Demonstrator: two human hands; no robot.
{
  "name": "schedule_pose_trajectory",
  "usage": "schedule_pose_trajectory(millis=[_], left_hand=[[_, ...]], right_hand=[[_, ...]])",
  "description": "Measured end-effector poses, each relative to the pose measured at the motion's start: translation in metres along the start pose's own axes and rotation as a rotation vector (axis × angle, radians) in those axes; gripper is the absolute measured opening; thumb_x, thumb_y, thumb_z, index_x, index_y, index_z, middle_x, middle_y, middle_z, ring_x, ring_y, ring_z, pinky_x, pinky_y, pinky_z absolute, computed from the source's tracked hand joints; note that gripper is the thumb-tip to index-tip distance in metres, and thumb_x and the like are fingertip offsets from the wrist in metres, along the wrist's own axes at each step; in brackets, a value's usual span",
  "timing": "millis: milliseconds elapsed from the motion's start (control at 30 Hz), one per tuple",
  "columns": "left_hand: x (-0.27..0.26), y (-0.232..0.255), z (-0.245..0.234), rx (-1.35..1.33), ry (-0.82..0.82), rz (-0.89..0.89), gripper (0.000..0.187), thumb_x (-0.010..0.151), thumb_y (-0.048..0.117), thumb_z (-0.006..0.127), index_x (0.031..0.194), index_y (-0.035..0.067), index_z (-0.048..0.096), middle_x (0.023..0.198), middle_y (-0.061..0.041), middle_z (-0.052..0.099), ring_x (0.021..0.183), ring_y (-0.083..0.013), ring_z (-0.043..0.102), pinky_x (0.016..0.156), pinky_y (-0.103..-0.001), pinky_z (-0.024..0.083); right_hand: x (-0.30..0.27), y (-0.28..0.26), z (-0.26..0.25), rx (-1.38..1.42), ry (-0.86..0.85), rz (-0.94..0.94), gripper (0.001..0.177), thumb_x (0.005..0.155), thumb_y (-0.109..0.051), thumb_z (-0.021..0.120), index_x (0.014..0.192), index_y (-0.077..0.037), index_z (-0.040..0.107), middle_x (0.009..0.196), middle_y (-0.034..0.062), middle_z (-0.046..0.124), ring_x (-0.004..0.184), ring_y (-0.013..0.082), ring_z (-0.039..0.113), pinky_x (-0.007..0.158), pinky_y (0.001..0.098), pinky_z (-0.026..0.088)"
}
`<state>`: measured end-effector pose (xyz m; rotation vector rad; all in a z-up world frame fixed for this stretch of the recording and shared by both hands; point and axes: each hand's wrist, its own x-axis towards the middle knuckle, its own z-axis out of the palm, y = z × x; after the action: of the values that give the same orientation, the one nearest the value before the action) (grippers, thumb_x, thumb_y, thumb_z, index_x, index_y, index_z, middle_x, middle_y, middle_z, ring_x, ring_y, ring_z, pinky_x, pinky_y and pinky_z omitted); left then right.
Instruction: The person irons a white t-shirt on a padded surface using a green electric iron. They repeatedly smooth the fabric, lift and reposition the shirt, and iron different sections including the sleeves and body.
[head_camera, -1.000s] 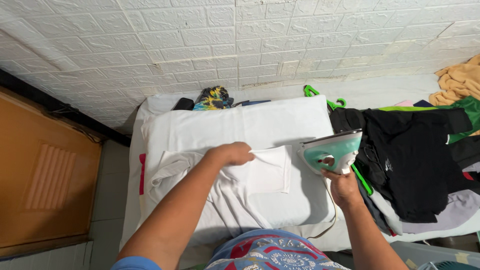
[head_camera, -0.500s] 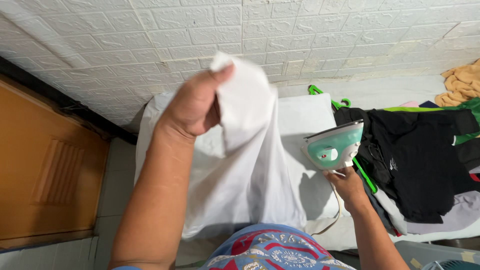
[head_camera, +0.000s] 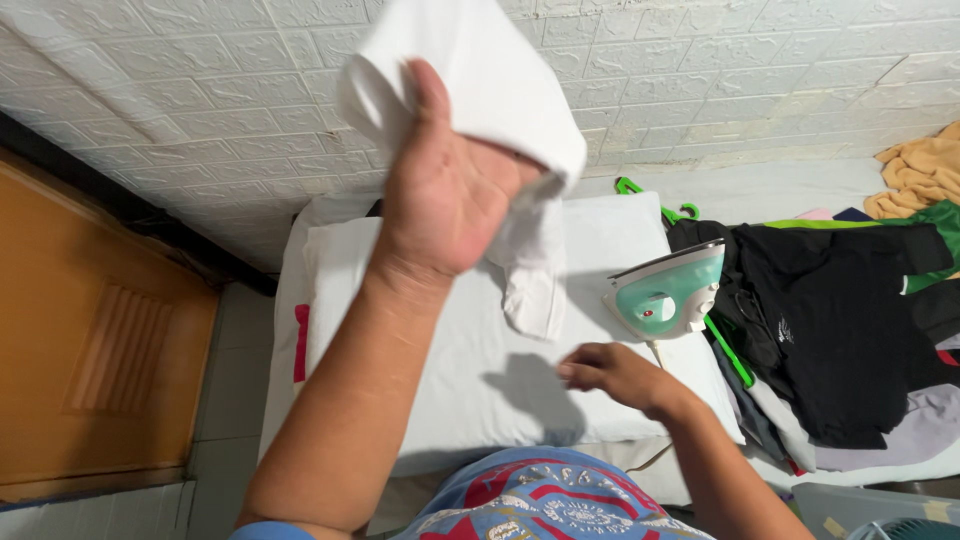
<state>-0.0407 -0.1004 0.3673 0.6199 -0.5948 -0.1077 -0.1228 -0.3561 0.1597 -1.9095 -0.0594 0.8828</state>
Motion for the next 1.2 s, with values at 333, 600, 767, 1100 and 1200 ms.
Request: schedule_pose_trajectory(millis=[333, 600, 767, 1100, 1200], left_hand=[[-0.037, -0.023, 0.003, -0.306, 0.066, 0.01, 0.075, 0.11, 0.064, 0.036, 0.16, 0.008, 0.035, 0.151, -0.018, 0.053, 0.141, -0.0359, 0.053, 0.119, -0.06, 0.046], [-0.052, -0.006, -0.028, -0.209, 0.206, 0.06, 0.074, 0.105, 0.064, 0.038, 0.155, 0.009, 0.037, 0.149, -0.018, 0.054, 0.139, -0.0354, 0.053, 0.115, -0.059, 0.048], [-0.059, 0.001, -0.081, -0.15, 0.365, 0.083, 0.073, 0.108, 0.062, 0.036, 0.153, 0.004, 0.039, 0.145, -0.02, 0.055, 0.136, -0.0364, 0.054, 0.112, -0.056, 0.047], [-0.021, 0.045, -0.158, -0.103, 0.351, 0.272, 0.068, 0.109, 0.058, 0.035, 0.148, 0.002, 0.04, 0.137, -0.025, 0.061, 0.125, -0.0347, 0.062, 0.099, -0.049, 0.055], [-0.025, 0.068, -0.16, -0.157, 0.381, 0.365, 0.07, 0.107, 0.056, 0.039, 0.151, 0.002, 0.041, 0.141, -0.02, 0.06, 0.129, -0.0326, 0.062, 0.106, -0.049, 0.056]], right_hand=[[0.1, 0.003, 0.055, 0.831, 0.044, -0.046, 0.072, 0.085, -0.036, 0.075, 0.145, -0.009, 0.045, 0.141, 0.0082, 0.058, 0.129, 0.0225, 0.057, 0.107, 0.0459, 0.046], [0.08, -0.025, 0.039, 1.127, -0.13, -0.397, 0.063, 0.089, -0.034, 0.074, 0.142, -0.006, 0.054, 0.132, 0.014, 0.065, 0.12, 0.0278, 0.063, 0.108, 0.0503, 0.046], [0.075, -0.021, 0.001, 1.323, -0.277, -0.367, 0.052, 0.094, -0.028, 0.052, 0.137, -0.001, 0.054, 0.134, 0.0199, 0.065, 0.123, 0.0332, 0.064, 0.103, 0.0497, 0.052], [0.108, -0.159, -0.101, 1.042, 0.181, -0.542, 0.041, 0.102, -0.015, 0.047, 0.143, -0.01, 0.046, 0.131, 0.0122, 0.065, 0.118, 0.0254, 0.067, 0.105, 0.0455, 0.056], [0.073, -0.201, -0.106, 0.732, 0.128, -0.768, 0.047, 0.103, -0.008, 0.051, 0.149, -0.009, 0.045, 0.132, 0.0156, 0.066, 0.117, 0.0247, 0.068, 0.105, 0.0429, 0.055]])
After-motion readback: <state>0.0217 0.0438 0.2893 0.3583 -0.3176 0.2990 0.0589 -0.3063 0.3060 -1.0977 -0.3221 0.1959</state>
